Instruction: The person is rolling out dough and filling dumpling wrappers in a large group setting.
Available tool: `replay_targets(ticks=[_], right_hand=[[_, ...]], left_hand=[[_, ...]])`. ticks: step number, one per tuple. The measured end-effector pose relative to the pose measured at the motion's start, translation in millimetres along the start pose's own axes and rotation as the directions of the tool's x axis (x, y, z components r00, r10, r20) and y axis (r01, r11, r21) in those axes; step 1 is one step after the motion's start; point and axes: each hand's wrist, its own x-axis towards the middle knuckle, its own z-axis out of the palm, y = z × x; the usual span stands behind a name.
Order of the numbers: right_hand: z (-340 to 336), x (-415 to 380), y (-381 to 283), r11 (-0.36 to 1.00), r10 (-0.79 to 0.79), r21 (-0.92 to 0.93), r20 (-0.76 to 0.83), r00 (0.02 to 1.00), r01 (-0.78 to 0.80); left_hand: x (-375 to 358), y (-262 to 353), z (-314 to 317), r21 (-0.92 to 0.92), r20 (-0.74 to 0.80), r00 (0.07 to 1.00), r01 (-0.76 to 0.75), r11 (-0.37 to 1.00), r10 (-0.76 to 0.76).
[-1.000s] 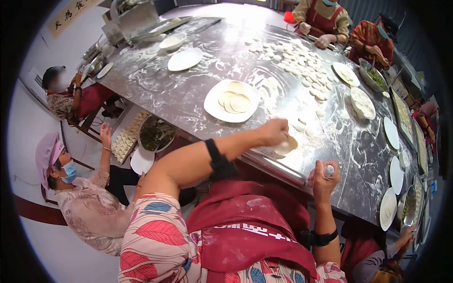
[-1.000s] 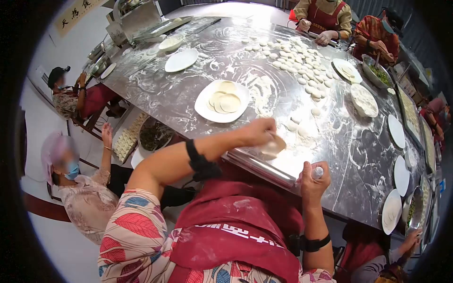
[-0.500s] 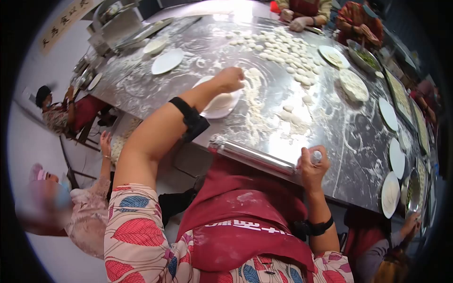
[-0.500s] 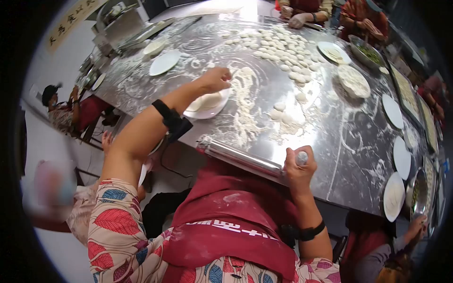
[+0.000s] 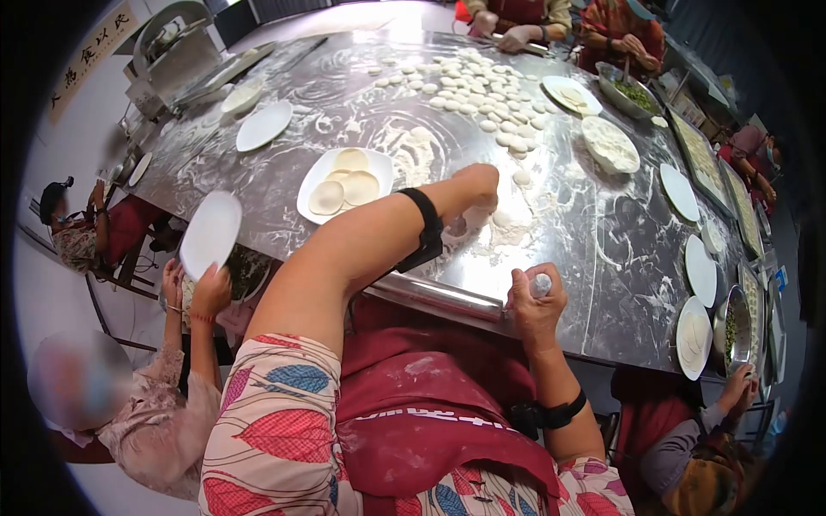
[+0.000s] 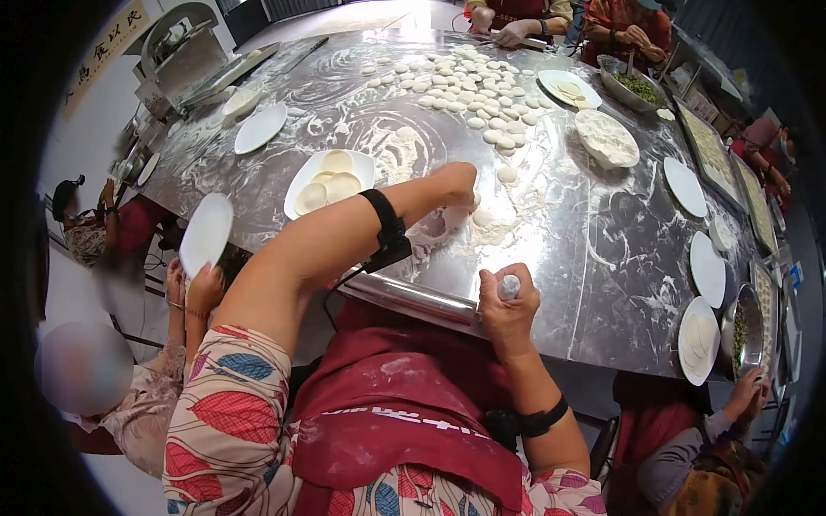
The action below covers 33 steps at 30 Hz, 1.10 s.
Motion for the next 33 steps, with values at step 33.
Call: replay_targets(ticks=[33], right_hand=[[12.7, 22.2, -18.9, 0.997, 0.081, -0.007, -0.037, 0.996, -0.081]], left_hand=[[-119.4, -48.6, 65.3, -0.434, -0.136, 0.97, -0.24, 0.869, 0.2]])
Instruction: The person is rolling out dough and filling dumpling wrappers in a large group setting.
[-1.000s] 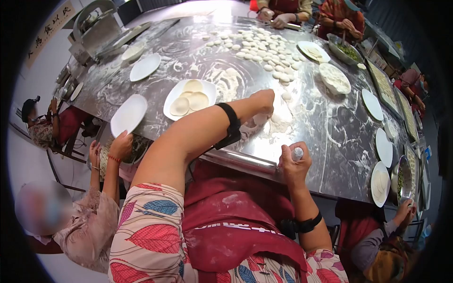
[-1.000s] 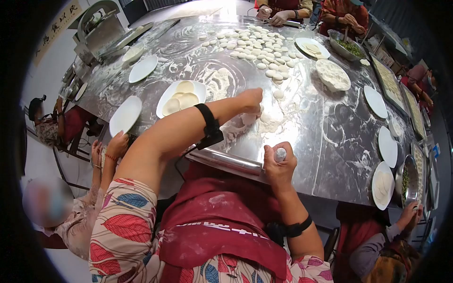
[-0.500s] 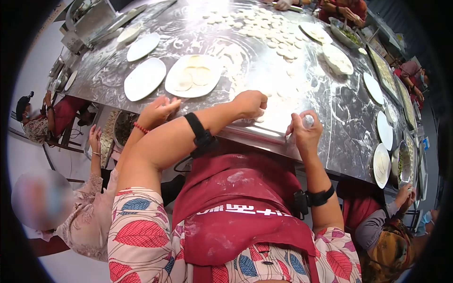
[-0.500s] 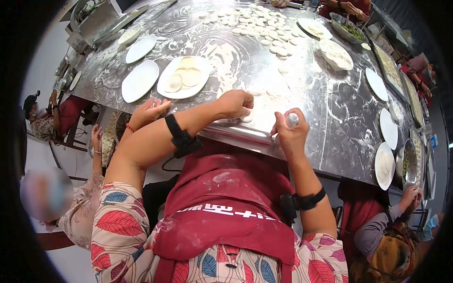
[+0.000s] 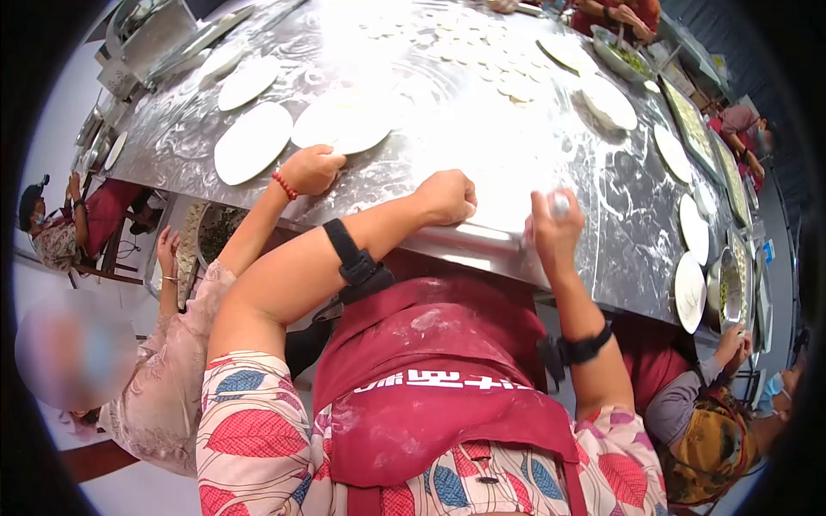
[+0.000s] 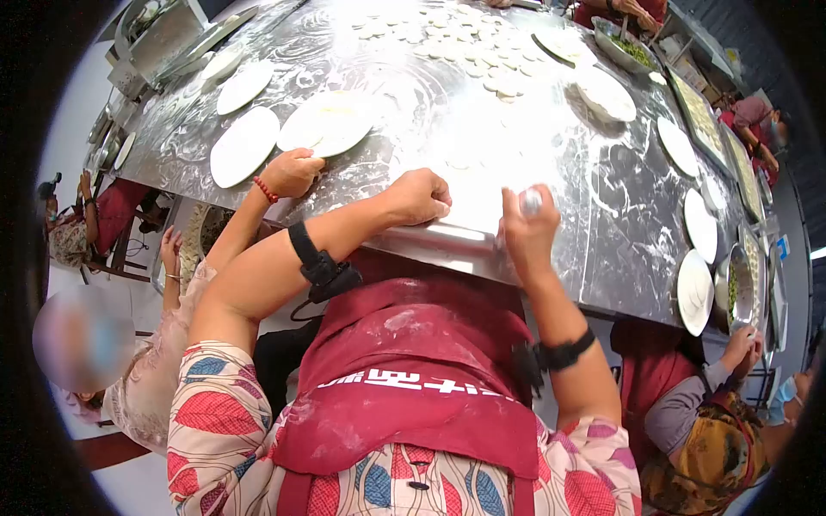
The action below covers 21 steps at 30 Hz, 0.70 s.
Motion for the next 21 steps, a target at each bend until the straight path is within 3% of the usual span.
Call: replay_targets(ticks=[3, 4, 7, 8, 9, 11, 12, 15, 16, 19, 20, 21], right_hand=[[16.9, 35.1, 10.2, 0.999, -0.047, -0.021, 0.013, 0.999, 0.047], [19.6, 41.2, 11.1, 0.999, -0.047, -0.024, 0.032, 0.998, 0.048], [11.6, 28.3, 4.6, 0.999, 0.01, -0.053, 0.036, 0.999, -0.008], [4.2, 16.9, 4.7, 0.994, -0.036, -0.107, 0.025, 0.999, 0.038], [-3.4, 3.1, 6.7, 0.992, -0.028, -0.125, 0.018, 0.999, 0.03], [-12.3, -24.0, -0.9, 0.998, 0.05, 0.021, 0.055, 0.997, -0.051], [-11.0, -20.1, -0.8, 1.0, 0.029, -0.004, 0.05, 0.998, -0.028], [2.9, 13.6, 0.1, 0.996, -0.041, -0.077, 0.035, 0.999, 0.044], [11.1, 32.5, 18.1, 0.986, -0.127, -0.109, 0.013, 0.992, 0.127], [22.9, 50.3, 11.5, 0.998, -0.052, -0.018, 0.067, 0.996, 0.054], [20.2, 46.8, 10.3, 0.999, -0.043, -0.022, 0.052, 0.998, 0.044], [12.7, 35.2, 9.3, 0.999, -0.031, -0.026, 0.04, 0.999, 0.032]], left_hand=[[10.0, 18.1, -3.3, 0.142, -0.044, 0.996, 0.081, 0.987, -0.076], [16.9, 17.1, -2.8, 0.173, -0.035, 0.999, 0.026, 0.985, -0.02], [23.3, 17.4, -6.3, 0.067, 0.122, 0.989, -0.094, 0.993, 0.085], [22.6, 17.4, -5.4, 0.121, 0.15, 0.984, -0.113, 0.986, 0.094], [20.5, 14.3, -4.6, 0.1, 0.099, 0.992, -0.086, 0.991, 0.076], [16.4, 7.0, -3.9, 0.061, 0.001, 0.999, -0.032, 0.998, 0.032], [14.8, 0.8, -5.2, -0.05, 0.074, 0.997, 0.018, 0.999, -0.015], [8.0, 9.2, -13.1, 0.049, 0.145, 0.989, -0.043, 0.998, 0.035], [9.5, 15.0, -13.8, 0.061, 0.09, 0.996, -0.03, 0.998, 0.024], [29.8, 9.5, -6.5, 0.117, 0.035, 0.997, -0.073, 0.99, 0.069], [34.5, 6.0, -5.3, 0.088, 0.121, 0.992, -0.057, 0.994, 0.047], [30.7, 7.6, -7.5, 0.087, 0.112, 0.992, -0.066, 0.994, 0.056]])
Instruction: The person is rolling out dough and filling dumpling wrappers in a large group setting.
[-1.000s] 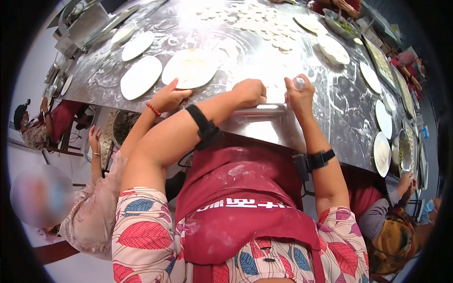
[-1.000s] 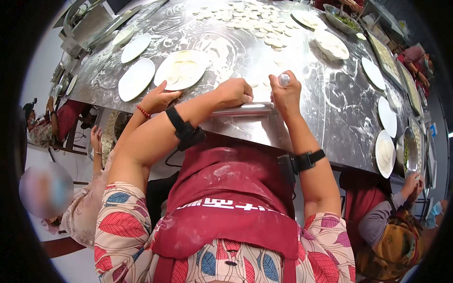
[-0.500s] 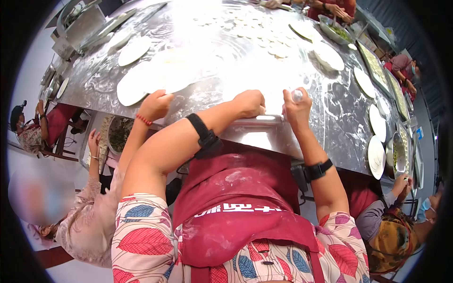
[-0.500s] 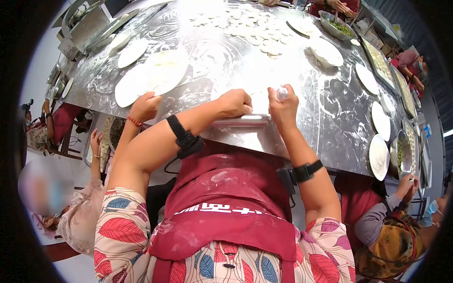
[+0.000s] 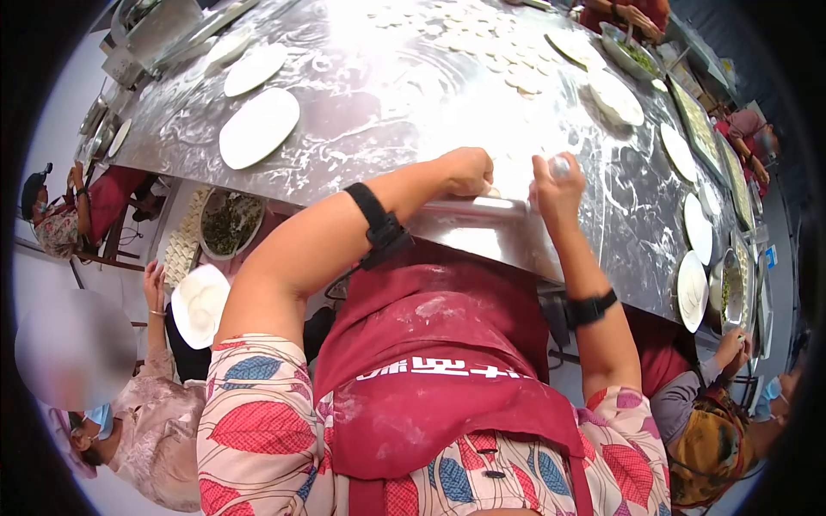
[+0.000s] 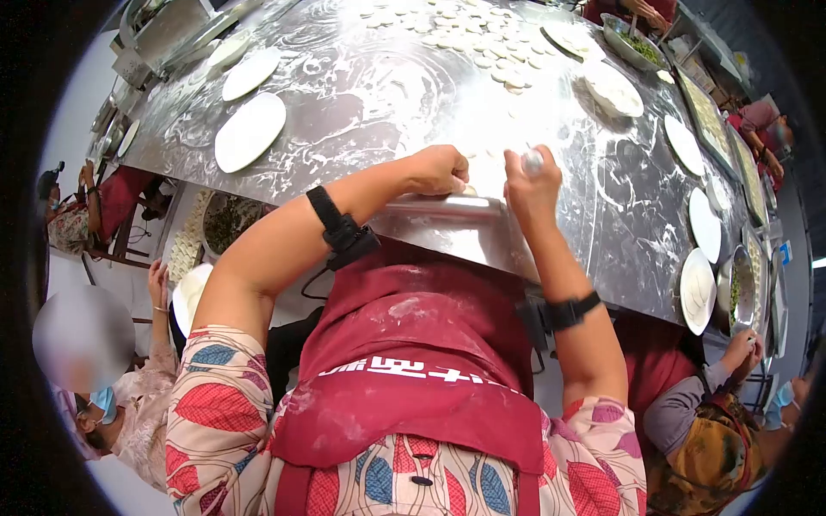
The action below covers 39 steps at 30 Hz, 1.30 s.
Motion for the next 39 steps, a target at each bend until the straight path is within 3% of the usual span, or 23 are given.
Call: replay_targets(ticks=[2, 3, 4, 6, 7, 8, 10, 11, 12, 14, 15, 17, 18, 21, 24, 26, 28, 29, 32, 33, 34, 36, 39], right_hand=[[-13.2, -31.7, -11.0, 0.998, 0.046, -0.04, 0.003, 0.999, -0.046], [-18.0, -47.2, -12.7, 0.998, 0.057, 0.026, 0.015, 0.998, -0.058], [-19.4, -55.9, -13.1, 0.993, 0.073, 0.094, 0.026, 0.997, -0.075], [-14.2, -35.4, -12.7, 0.999, 0.015, -0.04, 0.012, 1.0, -0.015], [-8.3, -20.8, -8.8, 0.996, -0.017, -0.092, 0.014, 1.0, 0.018], [-1.5, -1.7, 3.6, 0.984, -0.096, -0.149, 0.025, 0.995, 0.099], [8.6, 16.4, 17.8, 0.999, 0.009, -0.052, 0.021, 1.0, -0.008], [10.8, 17.6, 17.6, 0.995, 0.101, -0.003, 0.017, 0.995, -0.101], [13.2, 19.0, 17.9, 0.98, 0.192, 0.046, 0.013, 0.981, -0.192], [-1.8, -5.6, 15.0, 0.981, 0.192, -0.012, -0.031, 0.981, -0.193], [-10.9, -27.6, 0.6, 0.987, 0.161, 0.014, 0.008, 0.987, -0.161], [-23.5, -63.0, -1.5, 0.982, 0.169, 0.078, 0.033, 0.985, -0.172], [-25.1, -72.1, -1.0, 0.989, 0.102, 0.104, 0.053, 0.993, -0.107], [-19.1, -52.2, 7.6, 0.997, 0.033, 0.065, 0.05, 0.998, -0.036], [2.8, -1.5, 10.6, 0.998, 0.059, 0.006, 0.003, 0.998, -0.059], [8.5, 23.0, 22.7, 0.999, -0.034, -0.008, 0.097, 0.995, 0.035], [7.2, 16.1, 19.4, 1.0, 0.019, -0.012, 0.061, 0.998, -0.018], [3.2, 9.3, 18.3, 0.999, 0.043, -0.018, 0.046, 0.998, -0.042], [-15.0, -45.0, 3.4, 0.999, 0.039, 0.018, 0.023, 0.999, -0.039], [-18.6, -60.2, -1.2, 0.997, 0.033, 0.063, 0.058, 0.998, -0.037], [-20.3, -68.5, -5.0, 0.993, 0.028, 0.112, 0.09, 0.996, -0.038], [-15.1, -51.8, -6.1, 0.997, 0.076, 0.015, 0.05, 0.996, -0.077], [3.2, 0.1, 6.8, 0.999, 0.038, -0.016, 0.048, 0.998, -0.038]], left_hand=[[-8.0, -2.2, -3.0, -0.003, -0.024, 1.0, -0.008, 1.0, 0.008], [-10.5, -7.1, -2.8, -0.141, -0.014, 0.999, 0.049, 0.989, -0.051], [-11.7, -11.1, -2.6, -0.132, 0.015, 0.999, 0.036, 0.991, -0.034], [-13.1, -16.9, -4.4, -0.103, 0.086, 0.996, 0.015, 0.995, -0.006], [-4.7, -18.0, -3.0, 0.12, 0.084, 0.992, -0.099, 0.988, 0.09], [-10.2, -5.1, -8.4, 0.138, 0.054, 0.996, -0.076, 0.988, 0.069], [7.5, -20.8, 3.5, 0.109, -0.097, 0.993, -0.062, 0.992, 0.073], [2.5, -11.2, -2.3, 0.091, -0.017, 1.0, 0.006, 0.996, -0.004], [12.6, -21.0, 3.2, 0.049, 0.002, 0.999, -0.053, 0.997, 0.053], [14.1, -19.2, 7.4, 0.123, 0.085, 0.993, -0.087, 0.989, 0.077], [29.3, -33.3, 18.6, 0.226, 0.075, 0.968, -0.251, 0.941, 0.24], [11.9, -24.5, 12.1, 0.164, -0.047, 0.986, -0.153, 0.974, 0.163], [9.9, -24.2, 10.5, 0.092, -0.095, 0.991, -0.09, 0.992, 0.099], [7.8, -23.5, 3.7, -0.049, 0.002, 0.999, -0.038, 0.998, 0.038], [13.3, -21.5, 9.4, 0.167, -0.024, 0.998, -0.06, 0.984, 0.065], [18.5, -16.3, 9.4, 0.213, -0.036, 0.999, 0.01, 0.977, -0.002], [24.1, -19.8, 11.6, 0.233, -0.033, 0.999, 0.017, 0.972, -0.01], [26.4, -23.6, 10.3, 0.224, 0.048, 0.994, -0.109, 0.968, 0.101], [23.1, -21.8, 8.9, 0.381, 0.119, 0.978, -0.203, 0.902, 0.17], [20.2, -29.6, 14.0, 0.236, -0.002, 0.987, -0.157, 0.959, 0.162], [25.7, -35.9, 18.4, 0.2, 0.018, 0.989, -0.15, 0.968, 0.149], [31.1, -40.3, 23.2, 0.13, 0.062, 0.991, -0.128, 0.983, 0.121], [30.3, -25.8, 13.0, 0.333, 0.132, 0.973, -0.222, 0.916, 0.188]])
